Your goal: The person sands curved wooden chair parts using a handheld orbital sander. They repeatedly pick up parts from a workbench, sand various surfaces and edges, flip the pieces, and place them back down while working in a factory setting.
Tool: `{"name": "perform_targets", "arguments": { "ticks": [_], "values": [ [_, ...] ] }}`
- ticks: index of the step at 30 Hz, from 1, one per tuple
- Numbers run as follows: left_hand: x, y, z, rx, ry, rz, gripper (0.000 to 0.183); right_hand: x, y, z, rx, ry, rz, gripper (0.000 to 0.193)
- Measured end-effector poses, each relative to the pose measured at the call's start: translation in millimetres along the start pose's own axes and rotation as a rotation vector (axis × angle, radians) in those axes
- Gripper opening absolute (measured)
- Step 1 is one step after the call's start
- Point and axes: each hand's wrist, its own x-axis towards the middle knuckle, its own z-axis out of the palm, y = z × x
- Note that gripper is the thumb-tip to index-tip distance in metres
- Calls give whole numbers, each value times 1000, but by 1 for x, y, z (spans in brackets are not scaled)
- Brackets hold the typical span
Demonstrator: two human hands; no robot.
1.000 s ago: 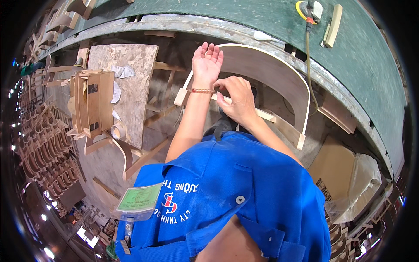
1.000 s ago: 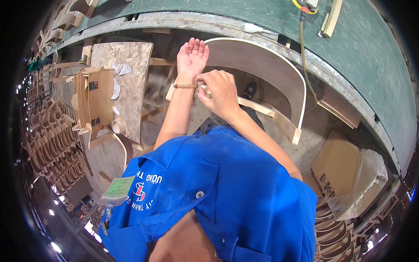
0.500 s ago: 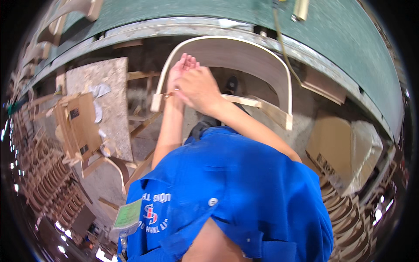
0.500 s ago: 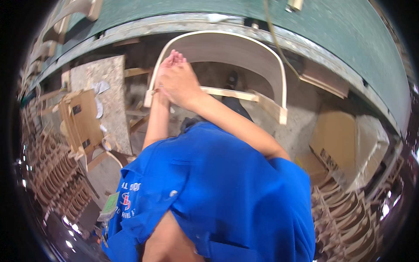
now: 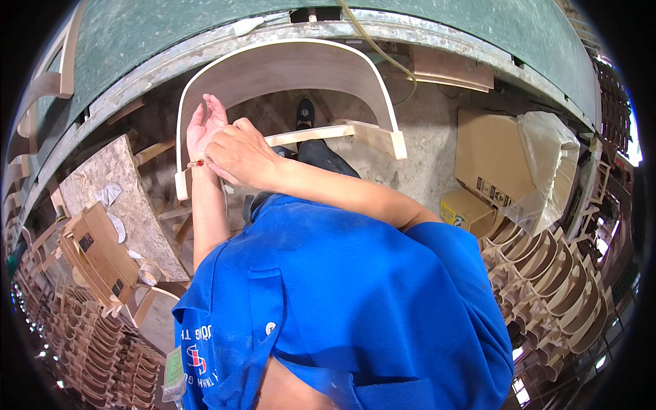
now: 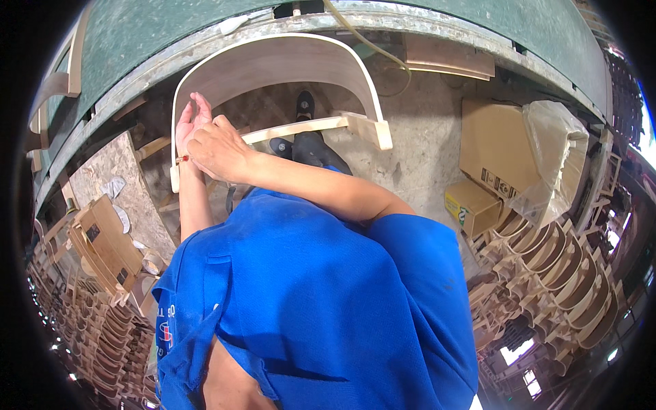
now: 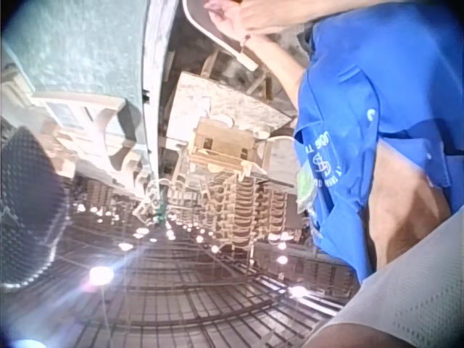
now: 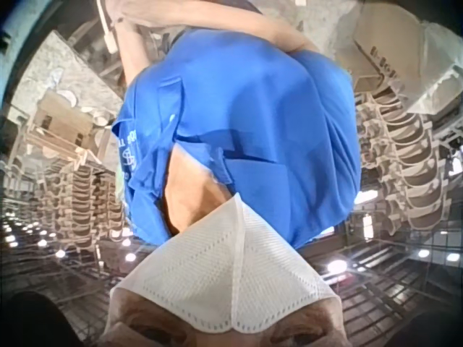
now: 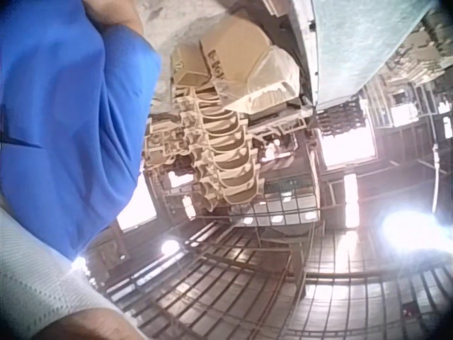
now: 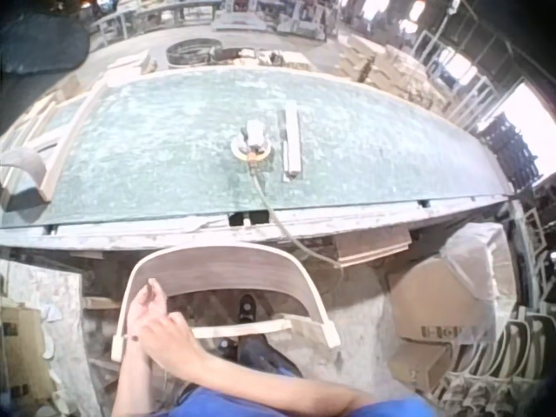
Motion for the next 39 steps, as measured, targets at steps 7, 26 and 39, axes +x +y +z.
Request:
{"name": "perform_targets", "arguments": {
  "ticks": [7,26,39],
  "values": [
    [11,-38,3,1006,71,427,35,5,6,-11,54,70,63,24],
    [-153,60,-54,1209,475,494,54,-198,106,-180,866,305,1739,58],
    [-132,64,-49,1540,674,553,58,-211,109,-188,1073,333,1594,51]
  ]
}}
